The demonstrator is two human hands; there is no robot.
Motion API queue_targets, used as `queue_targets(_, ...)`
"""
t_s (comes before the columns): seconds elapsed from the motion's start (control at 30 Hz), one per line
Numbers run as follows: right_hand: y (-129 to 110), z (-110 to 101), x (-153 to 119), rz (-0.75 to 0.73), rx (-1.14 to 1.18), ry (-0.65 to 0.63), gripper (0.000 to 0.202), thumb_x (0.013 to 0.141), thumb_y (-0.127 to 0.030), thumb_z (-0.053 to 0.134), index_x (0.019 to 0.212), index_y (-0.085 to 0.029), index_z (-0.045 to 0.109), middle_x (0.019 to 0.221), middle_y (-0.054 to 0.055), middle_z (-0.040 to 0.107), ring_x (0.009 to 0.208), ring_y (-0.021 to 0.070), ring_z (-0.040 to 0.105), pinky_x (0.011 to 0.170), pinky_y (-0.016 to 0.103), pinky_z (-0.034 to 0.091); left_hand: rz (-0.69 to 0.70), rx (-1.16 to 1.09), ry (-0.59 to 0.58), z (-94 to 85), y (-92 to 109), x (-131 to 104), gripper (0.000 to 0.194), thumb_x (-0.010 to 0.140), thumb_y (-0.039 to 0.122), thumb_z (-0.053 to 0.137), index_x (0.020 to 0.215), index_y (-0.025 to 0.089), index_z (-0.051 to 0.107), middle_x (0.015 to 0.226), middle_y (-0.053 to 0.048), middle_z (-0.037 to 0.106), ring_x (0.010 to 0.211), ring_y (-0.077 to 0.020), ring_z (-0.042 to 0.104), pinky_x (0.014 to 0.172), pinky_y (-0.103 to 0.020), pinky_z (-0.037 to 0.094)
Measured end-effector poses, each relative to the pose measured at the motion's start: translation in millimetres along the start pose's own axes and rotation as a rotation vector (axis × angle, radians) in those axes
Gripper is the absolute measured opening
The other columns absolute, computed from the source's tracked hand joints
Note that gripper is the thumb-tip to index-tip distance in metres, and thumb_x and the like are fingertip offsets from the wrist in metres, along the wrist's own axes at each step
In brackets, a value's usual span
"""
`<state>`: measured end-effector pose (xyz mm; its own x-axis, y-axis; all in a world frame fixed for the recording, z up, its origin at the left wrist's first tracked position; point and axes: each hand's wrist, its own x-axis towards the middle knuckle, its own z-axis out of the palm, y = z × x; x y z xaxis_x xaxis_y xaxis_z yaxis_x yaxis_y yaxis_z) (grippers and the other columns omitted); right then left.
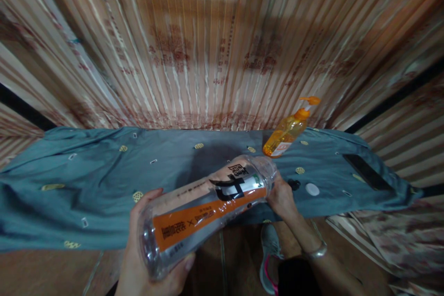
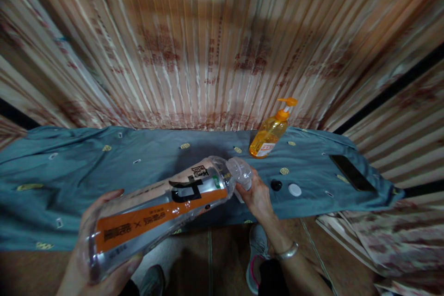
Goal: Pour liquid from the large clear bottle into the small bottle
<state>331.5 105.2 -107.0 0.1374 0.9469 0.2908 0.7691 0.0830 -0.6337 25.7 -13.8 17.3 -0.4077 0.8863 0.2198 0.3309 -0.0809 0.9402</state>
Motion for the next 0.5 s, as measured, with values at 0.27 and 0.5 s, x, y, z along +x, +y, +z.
queue_targets(0.27, -3.3, -2.4, -0.2, 0.011, 0.02, -0.021, 0.053, 0.087, -0.048, 0.061, 0.13, -0.017, 0.064, 0.107, 0.015, 0.082, 0.097, 0.0316, 0.08, 0.086, 0.042, 0.063, -0.002, -0.02, -0.013, 1.9, 5.6, -0.6, 0.075, 0.074, 0.054, 0.073, 0.139, 0.023, 0.052, 0.112, -0.008, 0.078, 0.097, -0.0324, 0.079, 0.089, -0.047, 0.066)
queue_targets(0.5, 1.7, 1.3, -0.8, -0.007, 0.024, 0.01, 0.055, 0.087, -0.05, 0.06, 0.13, -0.016, 0.064, 0.106, 0.016, 0.082, 0.096, 0.0325, 0.08, 0.085, 0.043, 0.064, -0.001, 0.004, -0.011, 0.9, 4.2, -1.1, 0.076, 0.073, 0.052, 0.073, 0.141, 0.023, 0.052, 0.115, -0.008, 0.077, 0.099, -0.0324, 0.079, 0.087, -0.046, 0.066)
